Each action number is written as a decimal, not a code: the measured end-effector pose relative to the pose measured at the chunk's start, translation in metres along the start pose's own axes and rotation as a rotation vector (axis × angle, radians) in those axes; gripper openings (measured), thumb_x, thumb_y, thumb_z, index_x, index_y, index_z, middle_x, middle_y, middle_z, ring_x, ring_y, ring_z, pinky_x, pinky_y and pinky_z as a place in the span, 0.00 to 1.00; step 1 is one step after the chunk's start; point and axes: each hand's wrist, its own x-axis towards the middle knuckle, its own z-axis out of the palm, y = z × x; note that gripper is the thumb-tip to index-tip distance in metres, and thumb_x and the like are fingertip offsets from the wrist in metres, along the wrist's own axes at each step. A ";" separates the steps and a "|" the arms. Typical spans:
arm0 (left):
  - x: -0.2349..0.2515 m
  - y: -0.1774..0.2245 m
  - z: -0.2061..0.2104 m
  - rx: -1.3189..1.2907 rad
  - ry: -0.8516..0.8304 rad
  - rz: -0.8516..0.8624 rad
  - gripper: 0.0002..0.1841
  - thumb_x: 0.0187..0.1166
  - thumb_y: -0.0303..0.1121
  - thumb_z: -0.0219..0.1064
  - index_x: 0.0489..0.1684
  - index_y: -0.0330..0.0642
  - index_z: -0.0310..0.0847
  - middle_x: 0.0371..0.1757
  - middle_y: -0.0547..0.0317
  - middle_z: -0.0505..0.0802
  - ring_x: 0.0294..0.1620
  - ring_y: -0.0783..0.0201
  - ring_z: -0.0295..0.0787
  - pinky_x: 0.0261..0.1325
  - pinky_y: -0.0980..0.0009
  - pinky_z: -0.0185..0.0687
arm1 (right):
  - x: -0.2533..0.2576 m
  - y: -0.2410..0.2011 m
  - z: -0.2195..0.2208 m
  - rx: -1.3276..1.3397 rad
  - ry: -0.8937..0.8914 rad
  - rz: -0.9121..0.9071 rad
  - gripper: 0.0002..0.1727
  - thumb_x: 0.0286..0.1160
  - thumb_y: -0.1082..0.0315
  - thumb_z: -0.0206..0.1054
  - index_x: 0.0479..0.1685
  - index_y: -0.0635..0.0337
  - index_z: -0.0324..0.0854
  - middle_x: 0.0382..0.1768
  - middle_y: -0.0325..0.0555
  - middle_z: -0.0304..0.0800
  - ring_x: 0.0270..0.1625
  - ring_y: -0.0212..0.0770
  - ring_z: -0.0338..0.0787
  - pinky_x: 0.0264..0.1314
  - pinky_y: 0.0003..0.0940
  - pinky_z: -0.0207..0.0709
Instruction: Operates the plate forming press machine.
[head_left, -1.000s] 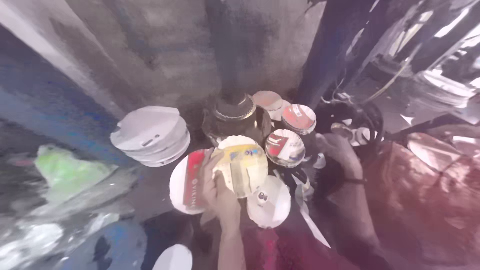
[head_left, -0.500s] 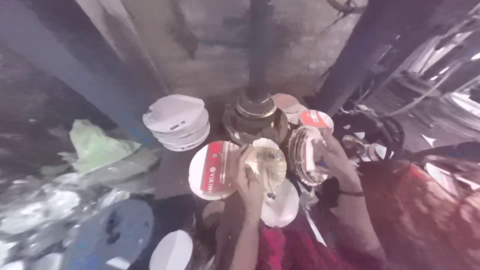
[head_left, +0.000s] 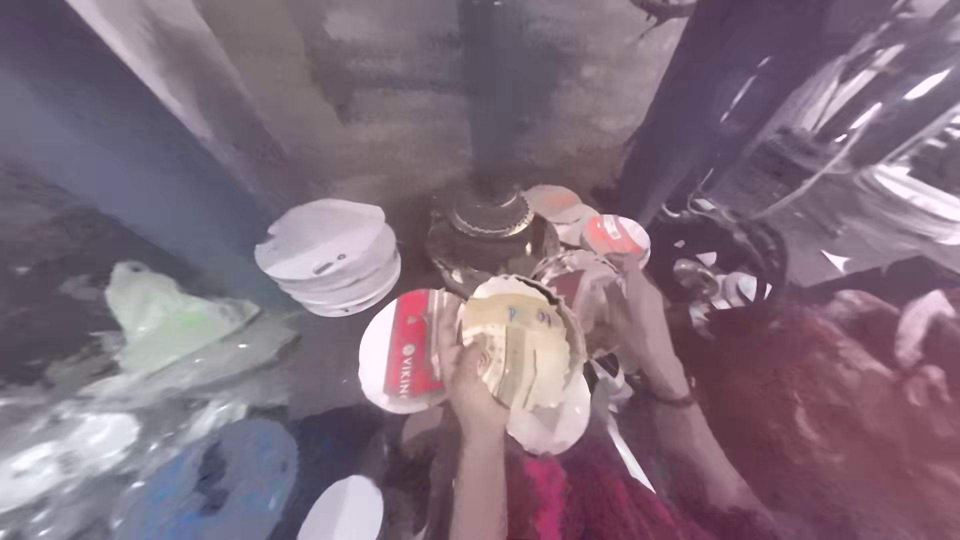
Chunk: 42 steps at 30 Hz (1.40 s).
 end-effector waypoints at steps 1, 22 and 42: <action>-0.001 -0.001 -0.002 -0.014 -0.014 0.020 0.32 0.71 0.19 0.46 0.82 0.30 0.56 0.73 0.53 0.78 0.65 0.69 0.82 0.66 0.69 0.82 | 0.000 0.002 0.003 0.021 -0.009 -0.023 0.21 0.85 0.71 0.56 0.75 0.64 0.73 0.53 0.64 0.90 0.51 0.61 0.92 0.53 0.63 0.83; -0.011 -0.005 0.013 0.847 -0.170 0.394 0.25 0.65 0.13 0.57 0.66 0.22 0.79 0.70 0.35 0.86 0.75 0.50 0.81 0.75 0.62 0.76 | -0.021 -0.003 0.033 0.583 -0.323 0.118 0.23 0.74 0.75 0.67 0.71 0.65 0.76 0.56 0.50 0.89 0.54 0.32 0.91 0.59 0.30 0.86; -0.003 -0.023 0.009 -0.214 -0.004 -0.511 0.19 0.78 0.22 0.33 0.43 0.39 0.75 0.33 0.62 0.89 0.32 0.72 0.87 0.35 0.76 0.85 | -0.097 0.001 0.066 0.114 -0.049 -0.634 0.26 0.81 0.72 0.60 0.78 0.68 0.73 0.78 0.70 0.74 0.84 0.54 0.74 0.87 0.36 0.65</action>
